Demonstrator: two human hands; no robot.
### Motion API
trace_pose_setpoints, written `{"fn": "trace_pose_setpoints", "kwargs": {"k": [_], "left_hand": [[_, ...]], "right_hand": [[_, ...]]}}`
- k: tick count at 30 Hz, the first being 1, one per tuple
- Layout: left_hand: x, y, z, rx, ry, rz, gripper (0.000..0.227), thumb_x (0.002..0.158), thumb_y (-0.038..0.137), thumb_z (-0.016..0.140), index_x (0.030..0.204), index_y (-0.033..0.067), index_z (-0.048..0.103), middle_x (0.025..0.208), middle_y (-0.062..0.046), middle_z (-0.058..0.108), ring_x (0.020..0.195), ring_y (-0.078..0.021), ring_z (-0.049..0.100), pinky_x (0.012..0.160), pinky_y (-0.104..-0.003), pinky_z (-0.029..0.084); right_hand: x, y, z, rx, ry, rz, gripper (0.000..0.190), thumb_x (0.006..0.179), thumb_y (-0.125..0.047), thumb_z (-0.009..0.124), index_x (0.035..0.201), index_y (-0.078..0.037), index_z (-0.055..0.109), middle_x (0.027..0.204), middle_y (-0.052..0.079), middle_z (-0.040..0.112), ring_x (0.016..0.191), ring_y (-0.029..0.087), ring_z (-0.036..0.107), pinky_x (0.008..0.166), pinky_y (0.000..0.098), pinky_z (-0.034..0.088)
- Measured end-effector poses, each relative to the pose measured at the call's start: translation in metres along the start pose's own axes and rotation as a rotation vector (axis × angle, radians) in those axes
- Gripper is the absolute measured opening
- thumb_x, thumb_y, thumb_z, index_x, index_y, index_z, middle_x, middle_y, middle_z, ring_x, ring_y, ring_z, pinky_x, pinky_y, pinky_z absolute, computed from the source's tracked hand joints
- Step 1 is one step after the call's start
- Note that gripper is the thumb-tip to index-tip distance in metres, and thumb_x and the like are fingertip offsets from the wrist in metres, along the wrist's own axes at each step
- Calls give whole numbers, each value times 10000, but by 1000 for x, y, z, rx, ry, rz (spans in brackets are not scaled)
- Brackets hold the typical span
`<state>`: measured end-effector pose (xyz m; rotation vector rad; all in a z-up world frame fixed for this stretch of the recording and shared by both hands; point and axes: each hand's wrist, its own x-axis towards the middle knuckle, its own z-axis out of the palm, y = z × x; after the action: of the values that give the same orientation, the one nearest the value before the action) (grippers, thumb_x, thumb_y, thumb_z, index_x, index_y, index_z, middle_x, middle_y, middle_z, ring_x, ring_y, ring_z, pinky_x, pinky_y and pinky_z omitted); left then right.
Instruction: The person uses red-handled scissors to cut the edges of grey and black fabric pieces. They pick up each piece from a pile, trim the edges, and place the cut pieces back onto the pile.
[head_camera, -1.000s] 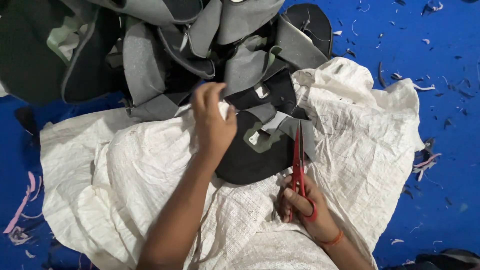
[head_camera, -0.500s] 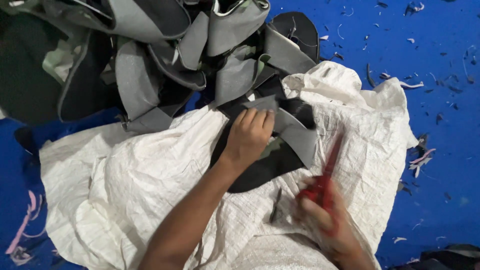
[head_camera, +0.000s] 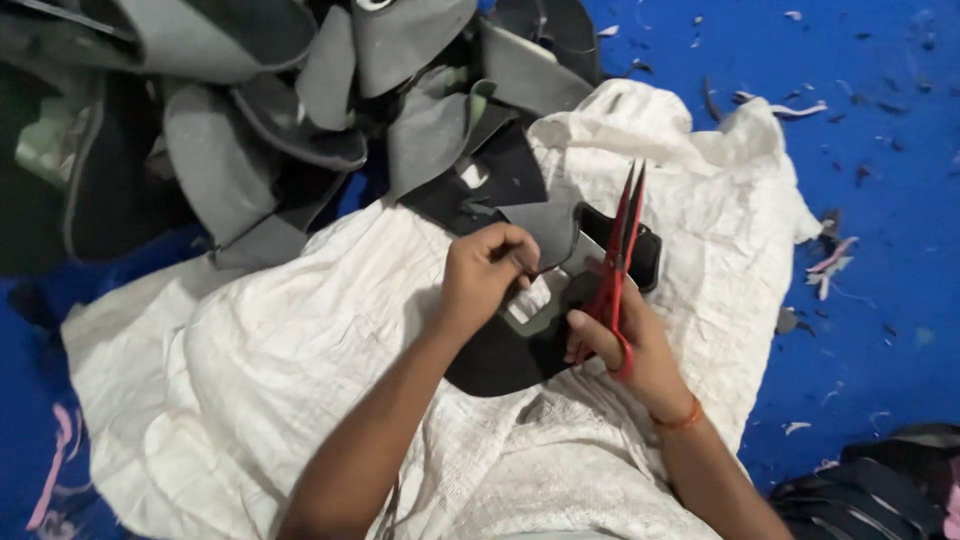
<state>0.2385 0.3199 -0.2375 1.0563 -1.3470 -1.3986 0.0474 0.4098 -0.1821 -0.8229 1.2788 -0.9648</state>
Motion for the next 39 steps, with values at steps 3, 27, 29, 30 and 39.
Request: {"fn": "trace_pose_setpoints", "kwargs": {"k": [3,27,29,30,39], "left_hand": [[3,-36,-18,-485,48,-159,90,912,-81,643,906,6,666,825,-43,675,710,-119,642,597,-272,521],[11,-22,-57,-346,-30,-124,156,986,159,701,991,3,701,802,-3,673,680,-64,629,574,-219,540],[10,-26,-57,-374,-88,-128,159,991,160,712,978,2,701,793,-10,667,687,-67,631,582,-222,543],[10,-27,-57,-374,-90,-128,159,991,160,712,978,2,701,793,-10,667,687,-67,631,582,-222,543],[17,-20,-76,-409,-9,-101,134,995,111,679,985,-20,704,778,-28,664,657,-77,617,548,-225,513]], "right_hand": [[7,3,8,-174,-67,-25,673,926,-113,684,1521,-53,375,775,82,658,633,147,677,578,297,572],[9,9,-34,270,-727,367,770,979,-527,543,1451,67,416,727,125,571,644,250,624,482,338,535],[12,17,-39,334,-662,385,757,1011,-556,519,1407,87,471,710,121,579,597,223,588,470,324,504],[11,16,-37,335,-661,384,757,1011,-556,519,1407,87,471,710,121,579,597,223,588,470,324,504],[3,24,-25,264,-467,284,524,1003,-318,682,1333,45,496,679,37,503,474,134,479,418,277,414]]}}
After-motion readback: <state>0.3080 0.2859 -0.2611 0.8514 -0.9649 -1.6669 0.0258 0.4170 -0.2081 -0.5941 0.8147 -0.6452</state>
